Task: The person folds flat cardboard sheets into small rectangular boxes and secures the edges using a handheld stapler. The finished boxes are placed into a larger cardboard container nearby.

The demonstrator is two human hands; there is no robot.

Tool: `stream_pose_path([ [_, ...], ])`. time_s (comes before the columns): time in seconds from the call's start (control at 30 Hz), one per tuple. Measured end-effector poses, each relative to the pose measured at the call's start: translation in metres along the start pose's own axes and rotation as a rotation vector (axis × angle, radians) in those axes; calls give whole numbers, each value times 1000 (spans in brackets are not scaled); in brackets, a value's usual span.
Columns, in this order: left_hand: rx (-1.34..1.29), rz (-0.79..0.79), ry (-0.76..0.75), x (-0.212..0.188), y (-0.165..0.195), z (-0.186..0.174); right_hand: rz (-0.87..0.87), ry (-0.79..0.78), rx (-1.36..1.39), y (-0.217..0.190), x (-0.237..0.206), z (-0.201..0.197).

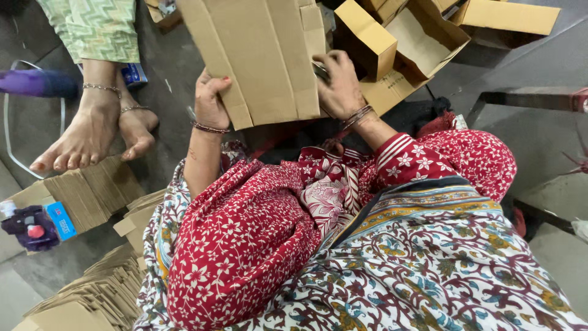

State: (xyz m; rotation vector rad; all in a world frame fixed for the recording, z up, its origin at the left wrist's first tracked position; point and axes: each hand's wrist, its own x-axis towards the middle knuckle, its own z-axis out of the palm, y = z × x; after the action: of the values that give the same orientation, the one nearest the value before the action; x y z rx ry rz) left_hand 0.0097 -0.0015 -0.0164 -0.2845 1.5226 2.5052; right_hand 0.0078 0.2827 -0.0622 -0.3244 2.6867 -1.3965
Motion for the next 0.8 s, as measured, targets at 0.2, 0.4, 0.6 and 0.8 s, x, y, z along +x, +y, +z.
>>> stream_pose_path([
  [0.2,338,-162,-257,-8,-29,14,157,156,959,30,7,-28],
  [0.4,76,100,-221,-12,-26,36,-129,61,1150,22,-9,-31],
  [0.6,464,276,-172,-12,-35,56,50,40,1228,10,-13,-23],
  [0.8,319,239,-197,-18,-64,89,-79,86,456,-8,-30,-12],
])
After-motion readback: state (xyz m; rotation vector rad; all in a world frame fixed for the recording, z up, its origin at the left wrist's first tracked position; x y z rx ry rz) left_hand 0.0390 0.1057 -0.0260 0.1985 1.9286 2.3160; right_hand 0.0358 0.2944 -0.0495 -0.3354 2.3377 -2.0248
